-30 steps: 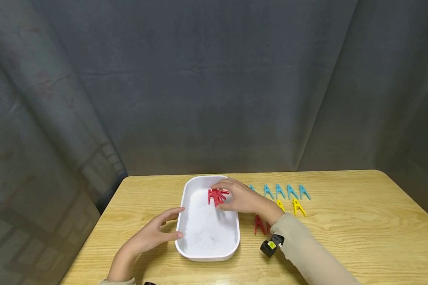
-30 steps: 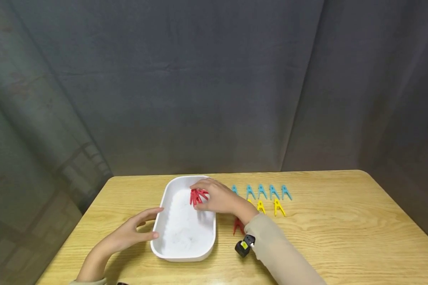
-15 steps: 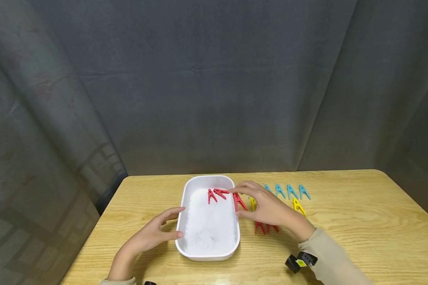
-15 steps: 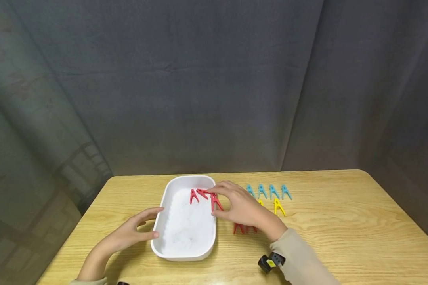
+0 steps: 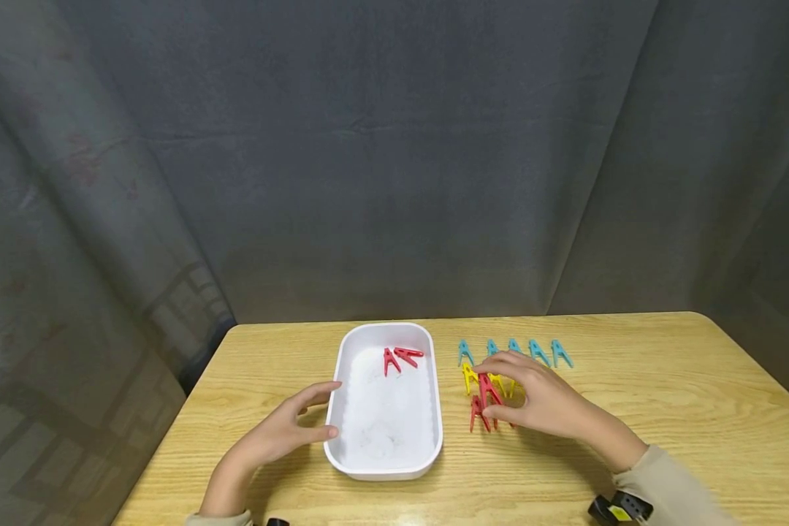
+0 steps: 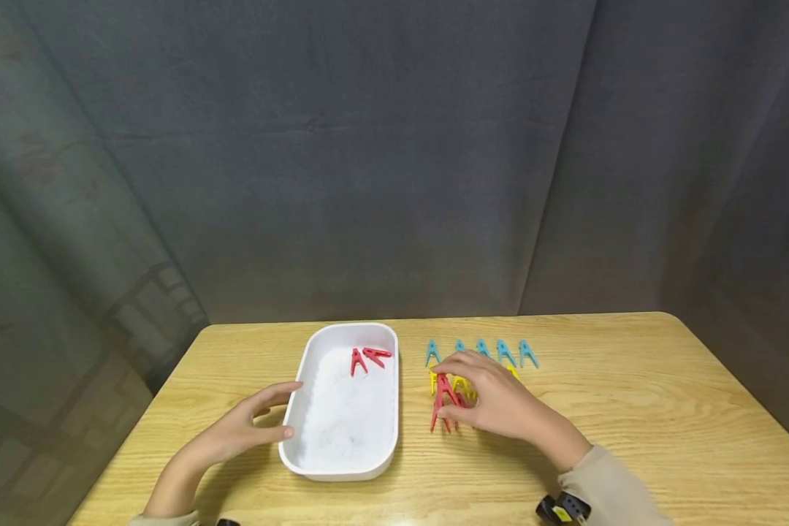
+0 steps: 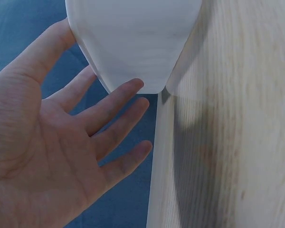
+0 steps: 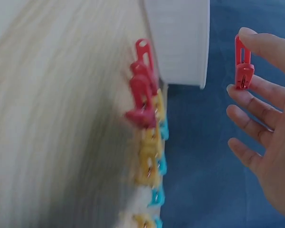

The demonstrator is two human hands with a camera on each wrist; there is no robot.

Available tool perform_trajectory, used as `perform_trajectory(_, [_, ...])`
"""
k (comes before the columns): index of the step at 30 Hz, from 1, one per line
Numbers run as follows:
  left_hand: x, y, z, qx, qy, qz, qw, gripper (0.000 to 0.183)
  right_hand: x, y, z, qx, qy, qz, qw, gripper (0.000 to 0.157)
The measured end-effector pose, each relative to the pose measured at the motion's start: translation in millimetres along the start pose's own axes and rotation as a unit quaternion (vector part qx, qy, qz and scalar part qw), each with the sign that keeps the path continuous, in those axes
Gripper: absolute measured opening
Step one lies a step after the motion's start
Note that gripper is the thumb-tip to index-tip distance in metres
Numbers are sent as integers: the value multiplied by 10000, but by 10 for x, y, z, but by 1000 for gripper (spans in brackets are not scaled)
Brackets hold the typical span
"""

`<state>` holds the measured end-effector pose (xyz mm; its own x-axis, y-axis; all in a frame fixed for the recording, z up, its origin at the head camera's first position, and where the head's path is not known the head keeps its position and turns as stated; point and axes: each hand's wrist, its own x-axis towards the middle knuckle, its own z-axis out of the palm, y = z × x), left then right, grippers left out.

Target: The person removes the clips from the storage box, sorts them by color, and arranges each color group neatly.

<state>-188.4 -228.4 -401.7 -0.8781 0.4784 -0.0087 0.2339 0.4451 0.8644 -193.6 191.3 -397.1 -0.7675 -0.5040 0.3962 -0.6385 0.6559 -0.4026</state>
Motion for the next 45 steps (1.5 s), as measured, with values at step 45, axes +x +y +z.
perform_trajectory(45, [-3, 19, 5, -55, 16, -120, 9999, 65, -415, 472, 17, -891, -511, 327, 9942, 52])
